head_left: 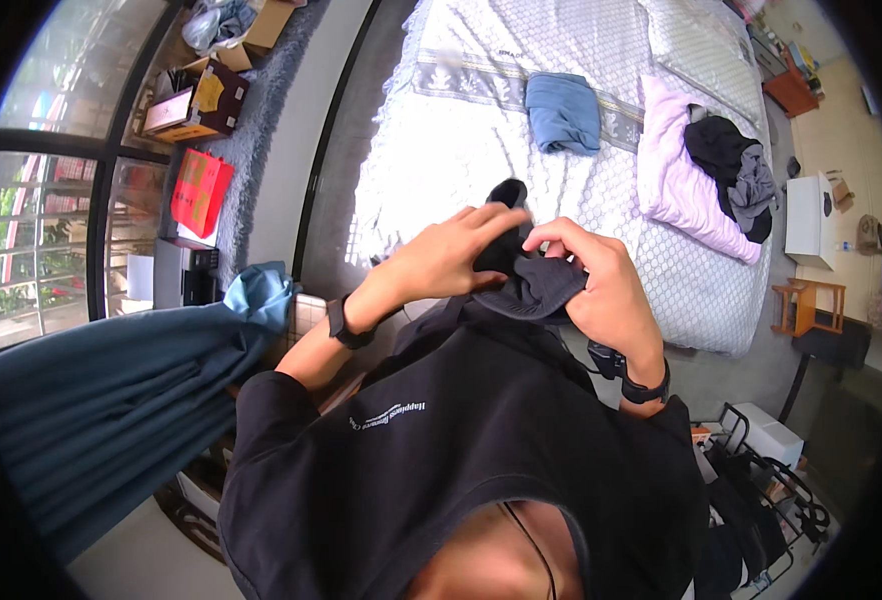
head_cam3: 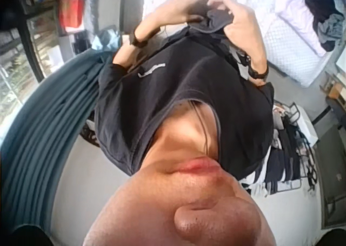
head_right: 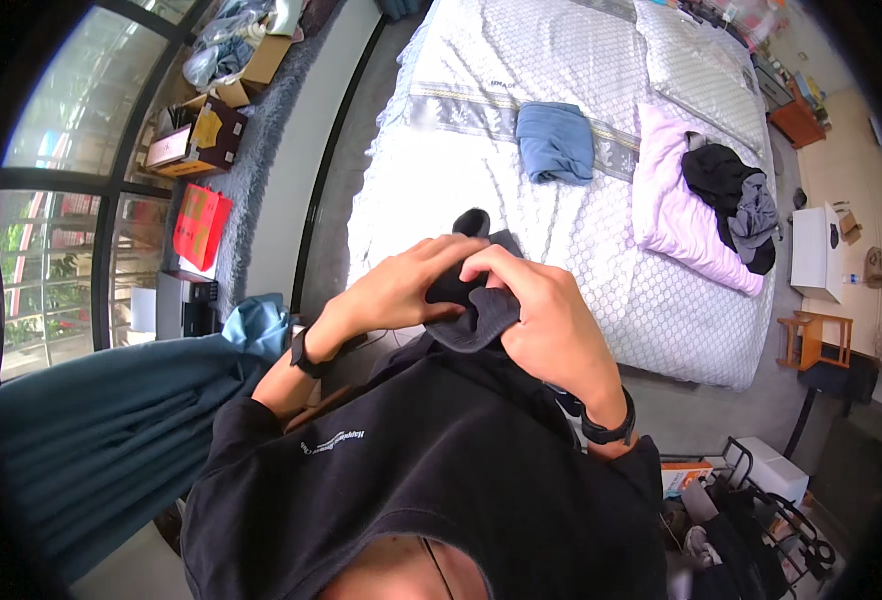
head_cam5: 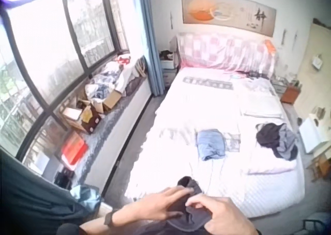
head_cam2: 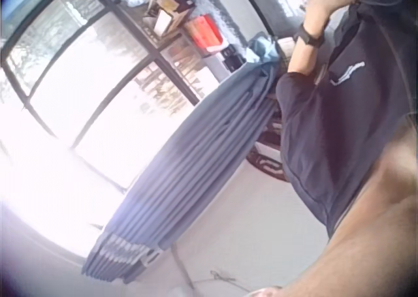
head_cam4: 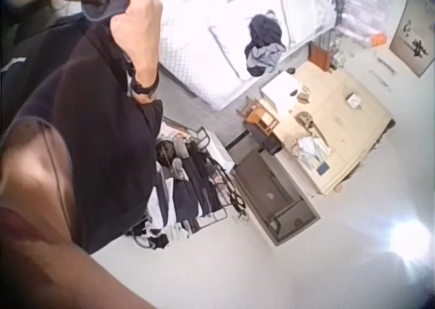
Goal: Fold a blue sweatshirt and a pair of black pants on a bed.
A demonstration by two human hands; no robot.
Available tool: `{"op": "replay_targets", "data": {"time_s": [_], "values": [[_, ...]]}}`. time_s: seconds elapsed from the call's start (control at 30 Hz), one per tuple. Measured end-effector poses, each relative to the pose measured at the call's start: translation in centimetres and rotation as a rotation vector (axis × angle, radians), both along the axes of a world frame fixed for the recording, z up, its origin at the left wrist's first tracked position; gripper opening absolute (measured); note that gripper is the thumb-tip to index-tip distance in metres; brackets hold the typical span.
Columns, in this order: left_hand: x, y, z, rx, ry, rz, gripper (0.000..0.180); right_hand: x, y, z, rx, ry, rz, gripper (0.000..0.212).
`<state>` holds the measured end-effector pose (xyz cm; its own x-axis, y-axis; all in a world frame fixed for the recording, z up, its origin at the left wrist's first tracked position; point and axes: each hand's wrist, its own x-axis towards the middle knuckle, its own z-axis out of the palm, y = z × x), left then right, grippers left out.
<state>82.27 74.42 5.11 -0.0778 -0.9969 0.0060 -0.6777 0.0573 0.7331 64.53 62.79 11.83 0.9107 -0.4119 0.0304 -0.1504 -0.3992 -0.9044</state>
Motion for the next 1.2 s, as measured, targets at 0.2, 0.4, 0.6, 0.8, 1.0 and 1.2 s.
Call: {"op": "replay_targets", "data": {"time_s": [0.2, 0.4, 0.6, 0.8, 1.0, 1.2], "values": [[1.0, -7.5, -2.2, 0.168, 0.01, 0.077, 0.072, -2.6, -3.9, 0.6, 0.048, -0.12, 0.307, 0.05], [3.4, -9.0, -8.9, 0.398, -0.185, -0.039, 0.05, -5.0, -8.1, -5.6, 0.01, 0.099, 0.264, 0.048], [11.5, -6.5, -16.5, 0.217, -0.222, 0.526, 0.041, -7.1, -9.4, -17.7, 0.233, 0.28, 0.14, 0.031], [15.0, -5.5, -27.6, 0.208, -0.536, 0.778, 0.028, -4.4, -10.5, -27.7, 0.349, 0.426, 0.014, 0.023], [10.2, -16.4, -39.0, 0.252, -0.351, 0.575, 0.044, 2.7, -16.7, -38.8, 0.959, 0.309, -0.631, 0.033], [5.1, -21.0, -55.3, 0.231, -0.499, 0.758, 0.059, 11.2, -26.1, -48.9, 0.921, 0.218, -1.054, 0.055]]}}
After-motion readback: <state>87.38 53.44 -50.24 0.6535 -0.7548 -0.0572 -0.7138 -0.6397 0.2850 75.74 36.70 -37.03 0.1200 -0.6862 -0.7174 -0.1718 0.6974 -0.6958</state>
